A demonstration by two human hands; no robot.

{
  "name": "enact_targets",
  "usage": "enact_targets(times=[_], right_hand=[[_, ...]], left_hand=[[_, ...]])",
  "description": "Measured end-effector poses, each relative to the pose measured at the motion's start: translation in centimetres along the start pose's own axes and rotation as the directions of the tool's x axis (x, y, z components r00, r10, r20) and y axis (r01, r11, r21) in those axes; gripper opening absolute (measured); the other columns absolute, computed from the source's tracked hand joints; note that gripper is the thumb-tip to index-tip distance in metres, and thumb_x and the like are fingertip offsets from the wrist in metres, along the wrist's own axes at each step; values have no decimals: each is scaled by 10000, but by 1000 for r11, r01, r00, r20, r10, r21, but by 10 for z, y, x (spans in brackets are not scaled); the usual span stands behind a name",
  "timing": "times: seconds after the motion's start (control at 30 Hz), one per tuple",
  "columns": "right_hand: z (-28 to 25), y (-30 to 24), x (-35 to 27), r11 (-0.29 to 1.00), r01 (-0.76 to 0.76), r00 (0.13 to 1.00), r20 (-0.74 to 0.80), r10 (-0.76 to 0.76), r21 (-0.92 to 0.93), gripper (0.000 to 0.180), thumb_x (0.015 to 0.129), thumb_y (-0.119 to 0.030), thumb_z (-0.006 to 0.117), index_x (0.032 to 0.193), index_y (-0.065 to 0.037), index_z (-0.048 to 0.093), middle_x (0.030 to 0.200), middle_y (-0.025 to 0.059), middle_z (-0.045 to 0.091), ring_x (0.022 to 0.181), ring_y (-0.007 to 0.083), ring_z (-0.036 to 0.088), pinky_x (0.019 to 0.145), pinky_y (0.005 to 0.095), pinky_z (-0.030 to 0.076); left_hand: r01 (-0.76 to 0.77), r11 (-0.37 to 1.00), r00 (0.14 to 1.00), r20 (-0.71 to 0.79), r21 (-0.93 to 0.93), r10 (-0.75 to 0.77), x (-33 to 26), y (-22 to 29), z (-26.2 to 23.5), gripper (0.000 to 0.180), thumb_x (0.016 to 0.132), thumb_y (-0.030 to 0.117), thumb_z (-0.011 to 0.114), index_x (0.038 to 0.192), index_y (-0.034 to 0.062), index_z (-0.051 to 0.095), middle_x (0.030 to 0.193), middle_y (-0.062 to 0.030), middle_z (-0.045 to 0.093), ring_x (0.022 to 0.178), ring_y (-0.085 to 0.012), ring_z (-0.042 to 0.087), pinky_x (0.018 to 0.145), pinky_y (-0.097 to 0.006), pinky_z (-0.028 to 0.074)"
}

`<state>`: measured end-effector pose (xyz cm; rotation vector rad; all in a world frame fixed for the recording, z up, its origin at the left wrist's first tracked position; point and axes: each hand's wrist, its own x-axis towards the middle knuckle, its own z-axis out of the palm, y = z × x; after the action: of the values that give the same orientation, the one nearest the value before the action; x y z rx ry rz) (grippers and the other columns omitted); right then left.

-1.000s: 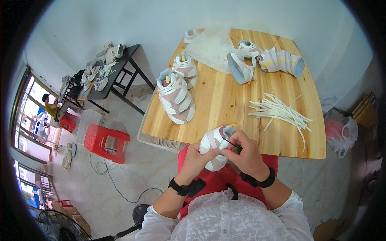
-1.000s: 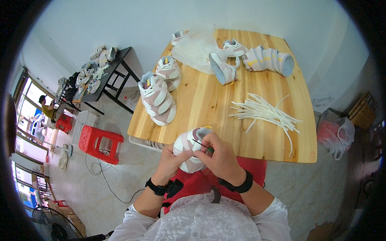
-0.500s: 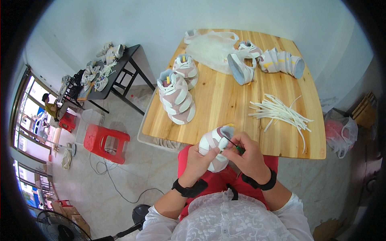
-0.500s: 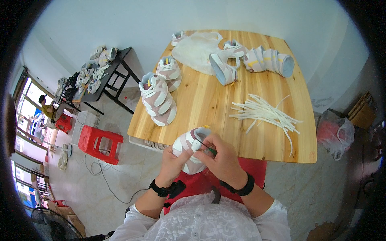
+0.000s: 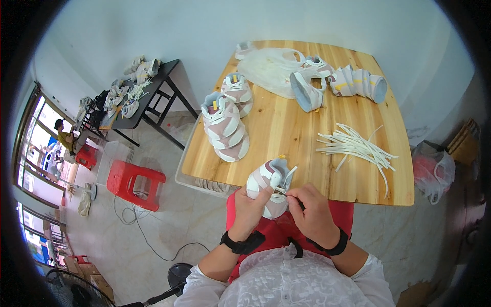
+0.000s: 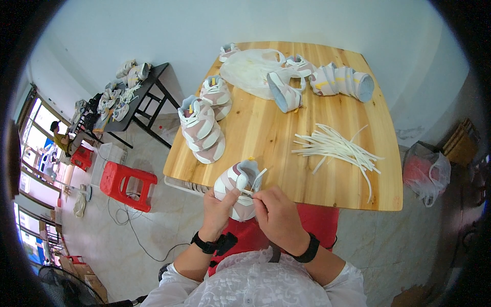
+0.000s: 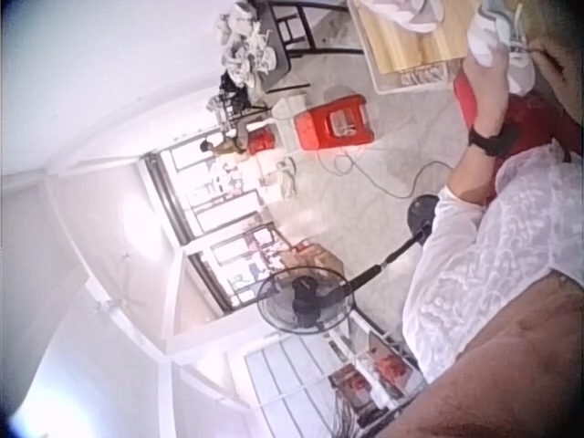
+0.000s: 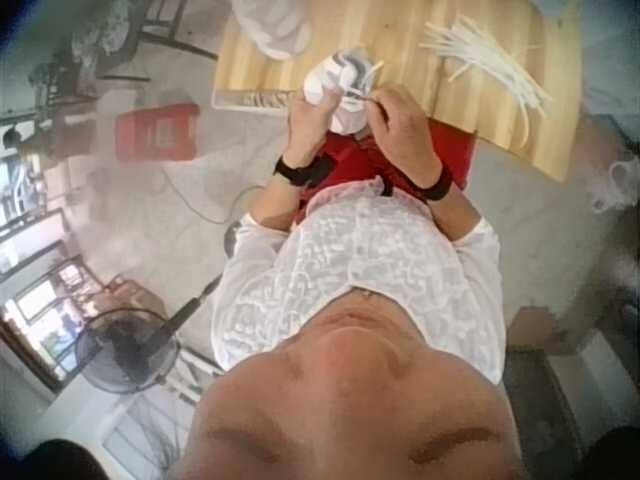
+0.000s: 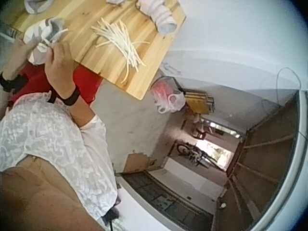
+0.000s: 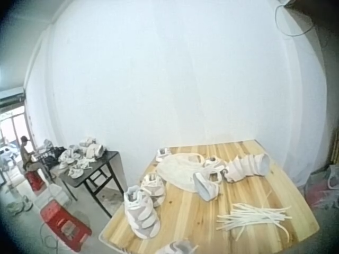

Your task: Lacing shoe uppers with plastic strips using a small manual tool.

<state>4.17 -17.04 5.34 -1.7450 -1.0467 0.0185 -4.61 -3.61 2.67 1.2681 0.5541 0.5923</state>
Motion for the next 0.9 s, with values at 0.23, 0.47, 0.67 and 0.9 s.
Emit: enact_targets(times=[0.23, 0.47, 0.67, 0.9], right_hand=[[5, 1, 2, 1000, -18, 999, 47, 18, -12, 48, 816, -49, 580, 838, -13, 558, 774, 144, 531, 694, 330, 555, 596, 394, 452], [9, -1, 2, 996, -54, 997, 53, 57, -68, 58, 833, -63, 557, 837, -6, 550, 793, 155, 541, 707, 344, 557, 610, 413, 454], [16, 15, 5, 993, -91, 995, 43, 88, 76, 79, 835, -77, 541, 816, -3, 558, 771, 163, 563, 680, 345, 562, 560, 383, 448], [19, 23, 2, 927, 220, 975, 94, -201, -304, 110, 878, -101, 543, 875, 7, 521, 619, 7, 479, 596, 147, 491, 505, 301, 404]], left_hand=[[-3, 1000, 1000, -12, 1, 3, 0, -3, -3, 213, 828, 62, 625, 1028, -10, 618, 928, -37, 651, 802, -92, 596, 710, -249, 475], [-125, 987, 991, 59, 101, 119, 1, -3, -3, 210, 815, 43, 629, 1019, -7, 623, 912, -18, 635, 795, -75, 564, 700, -236, 458], [-282, 925, 956, 154, 256, 249, 6, 1, -5, 202, 806, 3, 617, 1004, -29, 630, 984, -90, 624, 864, -136, 593, 736, -262, 459], [-423, 831, 902, 253, 362, 349, 7, 7, -5, 208, 803, -6, 601, 1007, -20, 636, 970, -133, 632, 840, -191, 626, 709, -272, 470]])
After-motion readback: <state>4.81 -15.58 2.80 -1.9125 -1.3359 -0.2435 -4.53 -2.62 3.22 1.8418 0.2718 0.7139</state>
